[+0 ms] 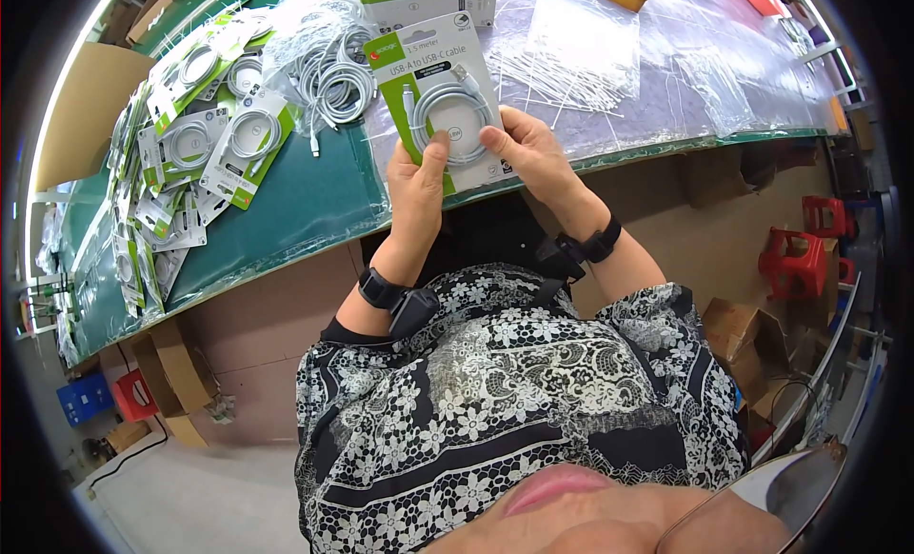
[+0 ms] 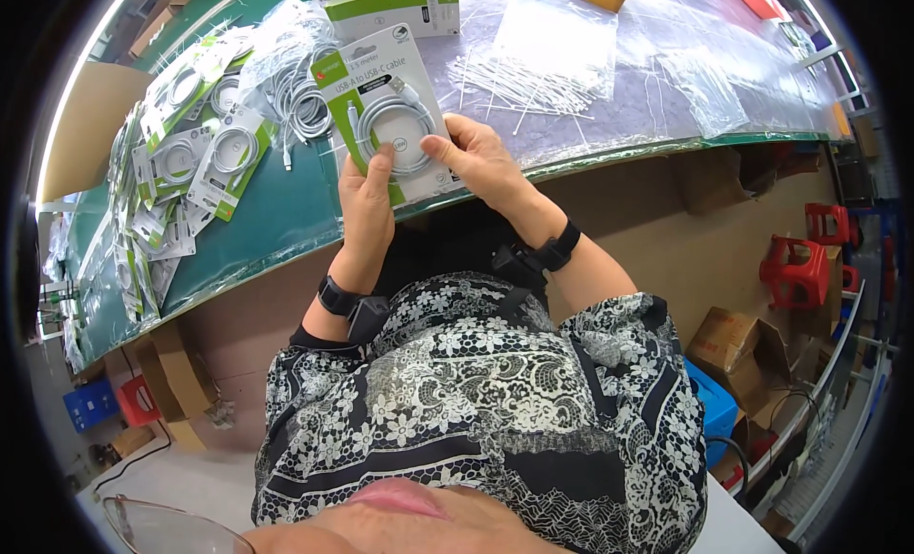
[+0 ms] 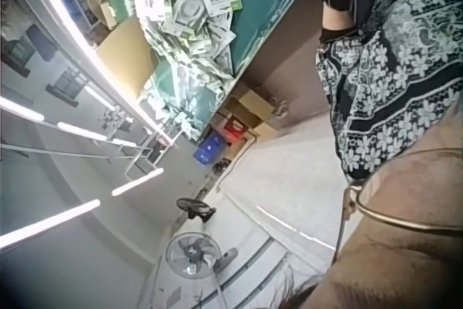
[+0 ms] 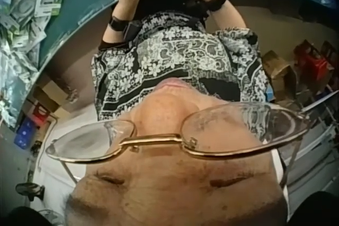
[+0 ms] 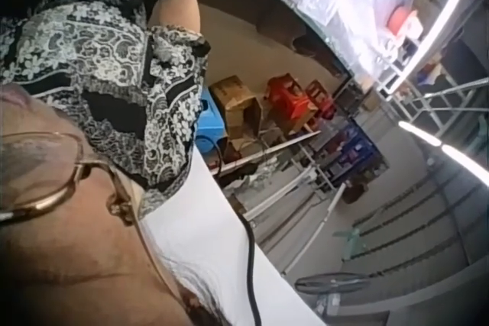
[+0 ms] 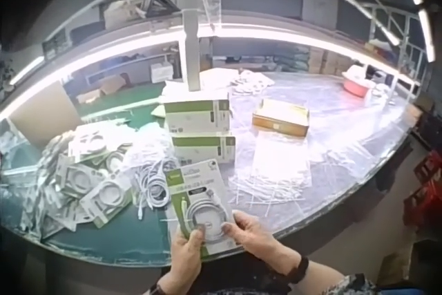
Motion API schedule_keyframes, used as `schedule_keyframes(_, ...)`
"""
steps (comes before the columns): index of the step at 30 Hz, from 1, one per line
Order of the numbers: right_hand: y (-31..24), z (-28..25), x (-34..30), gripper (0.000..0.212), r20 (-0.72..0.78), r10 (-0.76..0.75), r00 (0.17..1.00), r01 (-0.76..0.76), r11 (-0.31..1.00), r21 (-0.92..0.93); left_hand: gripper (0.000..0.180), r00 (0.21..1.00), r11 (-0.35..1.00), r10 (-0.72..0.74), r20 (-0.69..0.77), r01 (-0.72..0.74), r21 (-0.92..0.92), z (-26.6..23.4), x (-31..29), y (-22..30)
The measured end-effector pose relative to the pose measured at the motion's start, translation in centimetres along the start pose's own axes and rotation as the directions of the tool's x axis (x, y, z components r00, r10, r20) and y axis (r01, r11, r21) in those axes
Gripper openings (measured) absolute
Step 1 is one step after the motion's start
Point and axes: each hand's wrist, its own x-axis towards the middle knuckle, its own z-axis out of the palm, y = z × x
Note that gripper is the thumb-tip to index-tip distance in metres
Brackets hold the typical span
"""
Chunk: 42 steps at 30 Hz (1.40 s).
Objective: The person packages a cable by placing it onto a cardboard backing and threading two plastic ties through the holes to secure it. They then pick up another cable and backing to repeat the process.
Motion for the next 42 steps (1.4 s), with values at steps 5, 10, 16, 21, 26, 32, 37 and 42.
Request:
schedule_keyframes(5,1.8,0.3,0.8,0.033,0.085,0.031,0.996,-0.056,0.947,0.315,0.026,0.999,0.996,-0.035,-0.006,0.034,-0.085,-1.1,0.5,0.2)
schedule_keyframes(10,2.6,0.6,1.8,0.034,0.072,0.095,0.993,-0.111,0.958,0.264,0.028,0.999,1.000,0.030,0.017,-0.030,-0.004,-2.5,1.0,-0.1)
schedule_keyframes(16,2.7,0.4,2.6,0.035,0.210,0.170,0.963,-0.240,0.893,0.381,0.030,0.998,0.995,-0.070,0.004,0.070,-0.078,-3.1,1.9,0.1)
schedule_keyframes(21,3.4,1.1,3.1,0.036,0.215,0.187,0.959,-0.275,0.807,0.523,0.033,0.992,0.992,-0.109,0.066,0.113,-0.055,-4.2,2.6,0.7)
schedule_keyframes(26,3.0,2.2,3.1,0.038,0.187,0.194,0.963,-0.269,0.740,0.616,0.034,0.991,0.993,-0.061,0.122,0.072,-0.091,-4.8,2.9,0.8)
schedule_keyframes(32,1.7,1.4,3.5,0.038,0.116,0.152,0.982,-0.184,0.914,0.362,0.034,0.994,0.992,-0.058,0.096,0.068,-0.103,-4.6,3.0,0.0)
schedule_keyframes(37,0.7,3.4,4.0,0.040,-0.347,-0.213,0.913,0.193,0.977,-0.093,0.034,0.999,1.000,-0.005,0.047,0.006,-0.021,-3.9,2.3,-0.9)
schedule_keyframes(42,-0.6,3.2,4.1,0.046,-0.286,-0.657,0.697,0.384,0.679,-0.625,0.033,0.999,0.999,0.043,0.012,-0.043,0.001,-3.5,1.9,-1.2)
